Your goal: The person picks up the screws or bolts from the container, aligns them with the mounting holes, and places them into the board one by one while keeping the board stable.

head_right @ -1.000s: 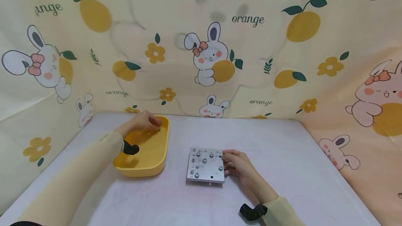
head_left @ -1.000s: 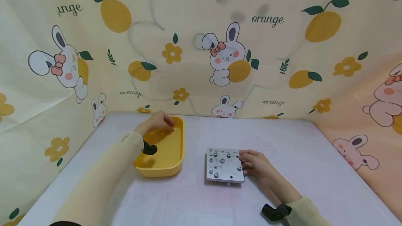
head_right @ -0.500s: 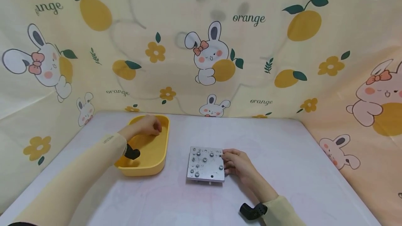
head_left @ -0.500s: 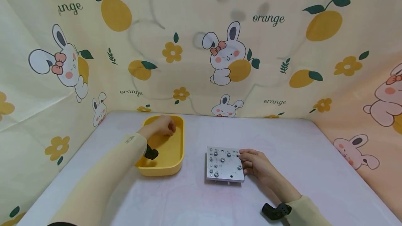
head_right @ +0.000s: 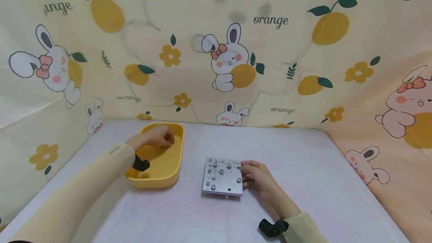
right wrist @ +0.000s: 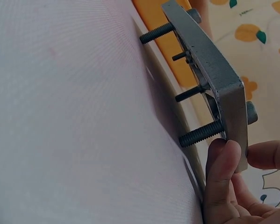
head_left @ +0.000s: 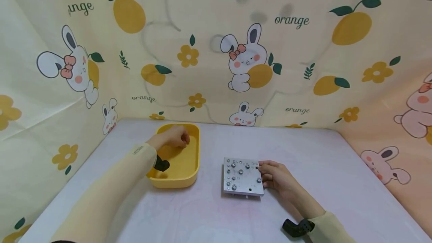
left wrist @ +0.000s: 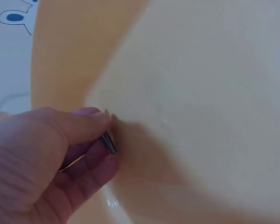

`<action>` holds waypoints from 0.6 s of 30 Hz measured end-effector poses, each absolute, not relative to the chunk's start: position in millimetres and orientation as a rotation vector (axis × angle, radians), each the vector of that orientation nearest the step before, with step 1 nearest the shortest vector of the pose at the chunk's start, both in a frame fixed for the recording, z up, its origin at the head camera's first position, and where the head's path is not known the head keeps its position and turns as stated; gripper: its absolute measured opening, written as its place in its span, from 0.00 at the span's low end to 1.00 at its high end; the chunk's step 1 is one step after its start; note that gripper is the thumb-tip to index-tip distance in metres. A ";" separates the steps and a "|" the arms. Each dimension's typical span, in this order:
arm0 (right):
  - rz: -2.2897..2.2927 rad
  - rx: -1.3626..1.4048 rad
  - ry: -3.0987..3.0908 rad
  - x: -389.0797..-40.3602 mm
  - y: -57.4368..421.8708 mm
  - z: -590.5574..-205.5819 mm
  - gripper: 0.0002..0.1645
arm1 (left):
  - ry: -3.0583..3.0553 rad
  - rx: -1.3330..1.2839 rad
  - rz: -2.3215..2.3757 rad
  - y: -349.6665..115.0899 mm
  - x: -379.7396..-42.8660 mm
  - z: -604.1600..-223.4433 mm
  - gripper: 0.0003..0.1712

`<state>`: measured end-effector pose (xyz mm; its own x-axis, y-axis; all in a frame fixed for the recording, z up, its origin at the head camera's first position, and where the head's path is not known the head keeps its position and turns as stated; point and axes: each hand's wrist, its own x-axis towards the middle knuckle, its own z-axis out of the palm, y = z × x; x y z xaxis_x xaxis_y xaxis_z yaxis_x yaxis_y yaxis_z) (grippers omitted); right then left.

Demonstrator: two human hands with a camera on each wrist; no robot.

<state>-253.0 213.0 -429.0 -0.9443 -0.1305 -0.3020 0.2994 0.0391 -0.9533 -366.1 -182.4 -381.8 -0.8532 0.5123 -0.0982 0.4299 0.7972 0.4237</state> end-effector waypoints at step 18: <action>-1.968 0.167 2.011 -253.9 212.8 -429.1 0.23 | 2.559 0.696 1.841 -108.8 -290.3 -334.7 0.09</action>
<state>-253.9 212.8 -429.1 -0.9413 -0.1394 -0.3074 0.3043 0.0436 -0.9516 -290.3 -108.8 -334.7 -0.9036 0.2915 0.3140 0.3903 0.2580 0.8838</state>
